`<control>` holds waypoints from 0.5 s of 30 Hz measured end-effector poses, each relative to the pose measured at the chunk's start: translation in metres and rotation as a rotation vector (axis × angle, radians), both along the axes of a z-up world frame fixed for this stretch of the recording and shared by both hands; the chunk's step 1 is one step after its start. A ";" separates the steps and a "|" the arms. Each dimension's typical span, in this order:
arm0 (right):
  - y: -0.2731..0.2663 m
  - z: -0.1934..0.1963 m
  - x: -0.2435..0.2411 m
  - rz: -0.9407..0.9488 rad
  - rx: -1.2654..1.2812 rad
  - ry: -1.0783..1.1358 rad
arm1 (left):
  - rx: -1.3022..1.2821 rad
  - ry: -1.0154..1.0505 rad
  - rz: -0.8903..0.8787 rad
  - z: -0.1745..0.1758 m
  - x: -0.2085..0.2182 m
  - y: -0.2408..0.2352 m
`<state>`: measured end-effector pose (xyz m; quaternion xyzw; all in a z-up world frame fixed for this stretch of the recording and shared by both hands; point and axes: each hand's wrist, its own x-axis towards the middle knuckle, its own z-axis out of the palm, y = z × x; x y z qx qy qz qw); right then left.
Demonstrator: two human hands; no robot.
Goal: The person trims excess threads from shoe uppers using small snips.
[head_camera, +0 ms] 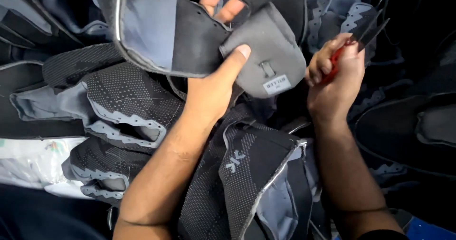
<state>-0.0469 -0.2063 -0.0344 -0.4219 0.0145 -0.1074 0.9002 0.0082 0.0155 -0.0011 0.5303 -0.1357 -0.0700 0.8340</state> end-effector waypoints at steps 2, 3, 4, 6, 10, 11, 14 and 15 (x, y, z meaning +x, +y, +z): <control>0.001 -0.001 -0.002 -0.069 -0.248 0.095 | -0.105 0.064 0.012 -0.002 0.000 -0.001; 0.004 0.000 -0.002 -0.068 -0.247 0.096 | -0.104 0.066 0.013 -0.001 0.000 -0.001; 0.006 0.002 -0.002 -0.065 -0.369 0.069 | -0.114 0.078 0.016 0.001 0.000 -0.001; 0.010 0.005 0.000 -0.062 -0.489 0.041 | -0.122 0.089 0.021 0.002 -0.001 -0.002; -0.001 -0.013 0.003 -0.098 -0.361 0.039 | -0.057 0.050 -0.039 0.000 0.001 -0.002; -0.007 -0.023 0.003 -0.113 -0.313 0.079 | -0.059 0.041 -0.085 0.000 0.002 -0.001; -0.022 -0.049 -0.001 -0.167 -0.564 0.141 | -0.080 0.083 -0.201 0.011 0.001 0.001; -0.015 -0.034 0.002 -0.165 -0.559 0.132 | -0.074 0.076 -0.197 0.013 0.002 0.001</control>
